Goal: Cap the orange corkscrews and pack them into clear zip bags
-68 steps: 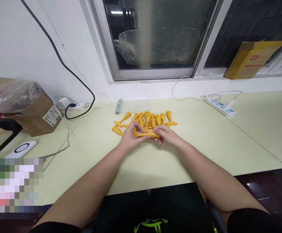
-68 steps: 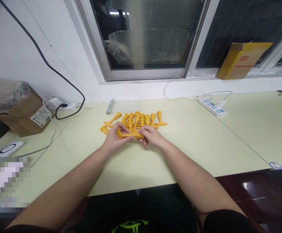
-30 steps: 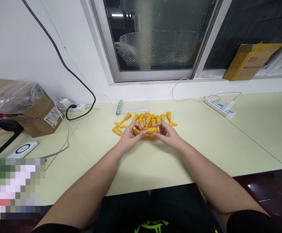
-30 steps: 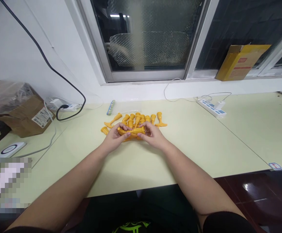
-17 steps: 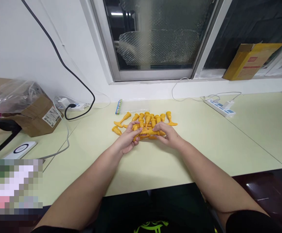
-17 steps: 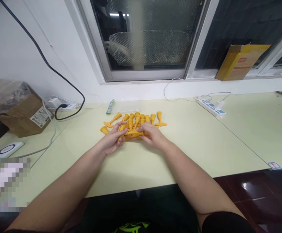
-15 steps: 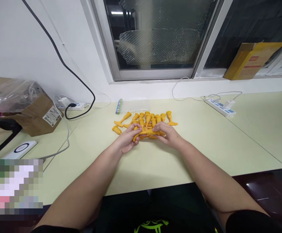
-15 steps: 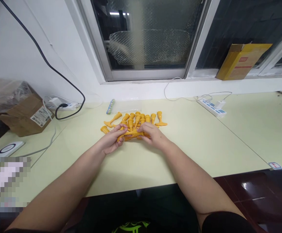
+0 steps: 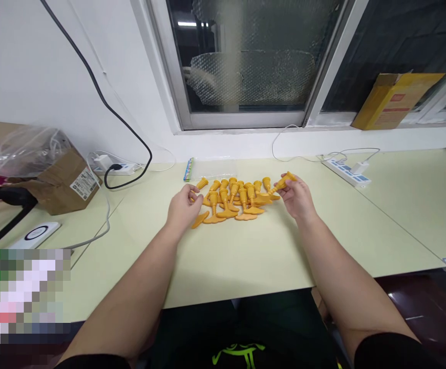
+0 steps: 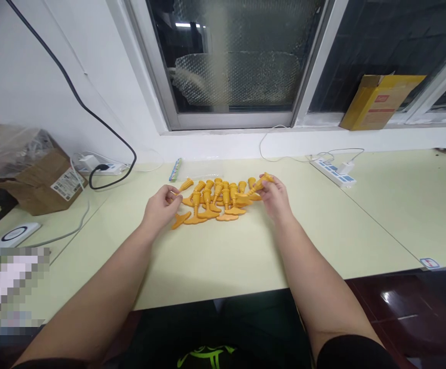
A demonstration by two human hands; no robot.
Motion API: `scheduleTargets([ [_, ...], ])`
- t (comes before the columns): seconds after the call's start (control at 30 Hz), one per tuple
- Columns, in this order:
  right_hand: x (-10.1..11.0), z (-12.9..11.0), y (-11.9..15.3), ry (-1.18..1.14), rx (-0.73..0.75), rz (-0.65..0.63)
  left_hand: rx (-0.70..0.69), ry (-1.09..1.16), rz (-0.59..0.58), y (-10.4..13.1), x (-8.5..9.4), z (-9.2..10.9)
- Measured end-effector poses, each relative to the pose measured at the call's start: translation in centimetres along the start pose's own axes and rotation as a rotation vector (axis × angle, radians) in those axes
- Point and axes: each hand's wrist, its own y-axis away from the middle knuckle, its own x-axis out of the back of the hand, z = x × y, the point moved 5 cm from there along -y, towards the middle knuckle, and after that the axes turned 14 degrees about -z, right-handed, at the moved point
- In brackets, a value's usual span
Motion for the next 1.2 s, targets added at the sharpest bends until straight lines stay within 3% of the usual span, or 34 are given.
scheduleTargets([
  [0.07, 2.5, 0.3, -0.5, 0.035, -0.056, 0.140, 0.086, -0.218, 0.030, -0.4, 0.9, -1.4],
  [0.17, 5.8, 1.5, -1.0, 0.203, -0.172, 0.257, 0.206, -0.346, -0.016, -1.0, 1.0, -3.7],
  [0.27, 8.4, 2.5, -1.1, 0.510, -0.256, 0.309, 0.150, -0.356, -0.106, -1.9, -0.1, -5.3],
  [0.4, 10.0, 3.3, -0.9, 0.911, -0.433, 0.308, 0.106, -0.369, -0.200, -2.9, -1.5, -6.8],
  [0.67, 9.1, 3.6, -1.0, 1.191, -0.417, 0.196, -0.007, -0.354, -0.196, -3.1, -1.3, -6.8],
  [1.2, 4.8, 4.5, -1.3, 1.240, -0.287, -0.196, -0.092, -0.303, -0.300, -2.1, -1.5, -4.8],
])
